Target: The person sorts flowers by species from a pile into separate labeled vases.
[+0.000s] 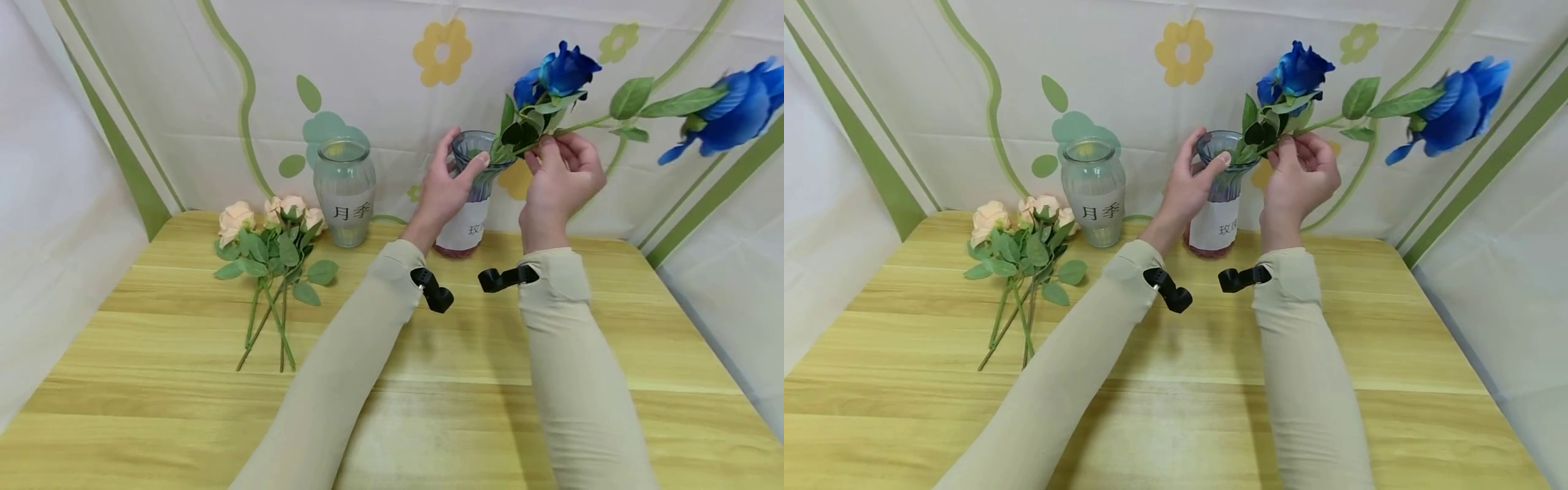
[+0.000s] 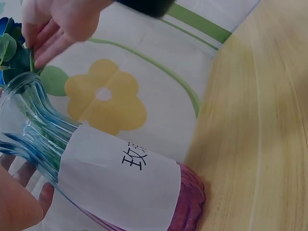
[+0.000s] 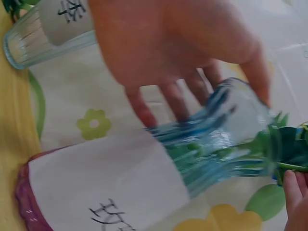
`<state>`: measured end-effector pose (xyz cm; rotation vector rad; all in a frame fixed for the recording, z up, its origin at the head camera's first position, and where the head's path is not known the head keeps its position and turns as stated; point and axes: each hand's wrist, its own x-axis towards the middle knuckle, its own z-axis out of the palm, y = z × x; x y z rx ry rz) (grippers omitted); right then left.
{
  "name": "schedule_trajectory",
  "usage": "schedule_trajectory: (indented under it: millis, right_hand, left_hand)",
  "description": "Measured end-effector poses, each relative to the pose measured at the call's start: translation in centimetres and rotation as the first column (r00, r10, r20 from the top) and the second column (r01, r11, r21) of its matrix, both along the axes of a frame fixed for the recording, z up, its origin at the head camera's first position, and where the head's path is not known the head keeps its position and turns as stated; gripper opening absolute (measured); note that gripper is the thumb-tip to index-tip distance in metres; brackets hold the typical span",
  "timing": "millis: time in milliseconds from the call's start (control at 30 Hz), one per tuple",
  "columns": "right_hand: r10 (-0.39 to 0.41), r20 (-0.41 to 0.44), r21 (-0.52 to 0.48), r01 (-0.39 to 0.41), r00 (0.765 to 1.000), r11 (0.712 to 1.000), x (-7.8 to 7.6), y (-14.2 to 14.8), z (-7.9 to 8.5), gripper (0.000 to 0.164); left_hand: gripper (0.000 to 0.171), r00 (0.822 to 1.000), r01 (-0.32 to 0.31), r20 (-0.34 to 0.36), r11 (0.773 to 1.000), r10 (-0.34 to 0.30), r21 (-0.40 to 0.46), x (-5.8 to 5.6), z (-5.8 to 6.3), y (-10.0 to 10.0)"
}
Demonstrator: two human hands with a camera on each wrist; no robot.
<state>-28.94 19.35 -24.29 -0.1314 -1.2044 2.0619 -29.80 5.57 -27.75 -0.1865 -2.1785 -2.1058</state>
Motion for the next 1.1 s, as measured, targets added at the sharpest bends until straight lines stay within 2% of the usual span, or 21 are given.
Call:
schedule_trajectory:
  millis: [133,233,567,900,1100]
  right_hand:
    - [-0.013,0.055,0.036,0.011,0.998,0.999,-0.6,-0.1,-0.7,0.008]
    - [-0.029,0.063,0.052,0.026,0.998,0.998,-0.7,0.0,-0.9,0.008]
    - [-0.009,0.115,0.085,-0.001,0.993,0.996,-1.0,0.2,-0.6,0.008]
    - [0.017,0.112,0.081,-0.027,0.994,0.996,-1.2,0.3,-0.7,0.007]
    - [-0.002,0.111,0.162,-0.016,0.994,0.987,-1.7,0.0,-1.8,0.008]
  left_hand:
    - [0.074,1.000,0.001,0.015,1.000,-0.001,-0.010,0.1,0.0,0.5]
    - [0.073,1.000,0.002,0.017,1.000,-0.002,-0.006,0.2,-0.1,0.8]
    - [0.073,1.000,-0.007,0.001,1.000,0.007,-0.004,0.0,0.0,0.5]
    - [0.074,1.000,-0.005,0.007,1.000,0.005,0.004,0.2,0.0,0.4]
    - [0.074,1.000,-0.012,-0.005,1.000,0.012,-0.002,0.3,0.0,0.4]
